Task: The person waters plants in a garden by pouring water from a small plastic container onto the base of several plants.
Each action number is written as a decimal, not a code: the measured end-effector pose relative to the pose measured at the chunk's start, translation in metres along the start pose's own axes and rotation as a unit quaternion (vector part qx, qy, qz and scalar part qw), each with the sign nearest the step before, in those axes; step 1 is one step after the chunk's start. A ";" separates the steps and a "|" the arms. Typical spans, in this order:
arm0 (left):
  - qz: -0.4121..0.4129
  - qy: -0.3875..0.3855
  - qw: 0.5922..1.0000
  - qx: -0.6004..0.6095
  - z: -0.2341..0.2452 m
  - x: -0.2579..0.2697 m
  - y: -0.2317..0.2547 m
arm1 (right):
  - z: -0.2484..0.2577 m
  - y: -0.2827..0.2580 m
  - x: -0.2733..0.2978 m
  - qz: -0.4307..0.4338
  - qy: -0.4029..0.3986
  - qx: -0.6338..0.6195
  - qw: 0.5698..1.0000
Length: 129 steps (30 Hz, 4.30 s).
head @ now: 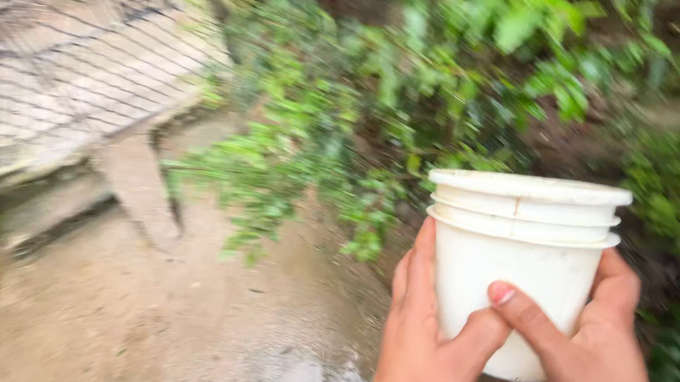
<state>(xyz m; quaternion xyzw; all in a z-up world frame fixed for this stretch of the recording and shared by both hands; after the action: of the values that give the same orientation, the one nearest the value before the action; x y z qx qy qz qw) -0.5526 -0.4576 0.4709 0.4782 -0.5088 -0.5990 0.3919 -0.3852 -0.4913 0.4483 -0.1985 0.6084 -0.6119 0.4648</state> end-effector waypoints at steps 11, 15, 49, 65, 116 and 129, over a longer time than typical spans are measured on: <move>-0.026 0.050 0.993 -0.100 0.249 0.056 0.135 | -0.192 -0.183 0.088 -0.091 -0.122 -0.125 0.980; -0.034 0.054 0.992 -0.106 0.346 0.080 0.184 | -0.271 -0.256 0.124 -0.099 -0.154 -0.131 0.974; -0.074 0.053 0.971 0.220 0.596 -0.250 0.173 | -0.599 -0.380 -0.132 0.079 -0.243 -0.337 0.906; -0.080 -0.038 0.978 0.188 0.782 -0.510 0.122 | -0.821 -0.369 -0.292 0.080 -0.192 -0.362 0.909; 0.023 -0.194 0.942 0.272 0.940 -1.295 -0.076 | -1.256 -0.200 -0.920 0.053 -0.007 -0.195 0.979; -0.039 -0.224 0.948 0.221 0.930 -1.385 -0.081 | -1.289 -0.187 -1.019 0.092 0.007 -0.212 0.973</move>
<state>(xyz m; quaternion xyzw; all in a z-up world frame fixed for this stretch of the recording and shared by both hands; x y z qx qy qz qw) -1.1292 1.0993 0.6553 0.4255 -0.6839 -0.5786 0.1284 -0.9901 1.0237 0.7170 -0.2314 0.7435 -0.4248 0.4618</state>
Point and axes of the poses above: each hand's wrist, its own x-axis away from the middle knuckle, its own z-axis out of the back of the hand, y = z × x, the point moved 6 cm from there along -x, towards the middle knuckle, and after that the axes turned 2 degrees about z, right-handed, at the moved point
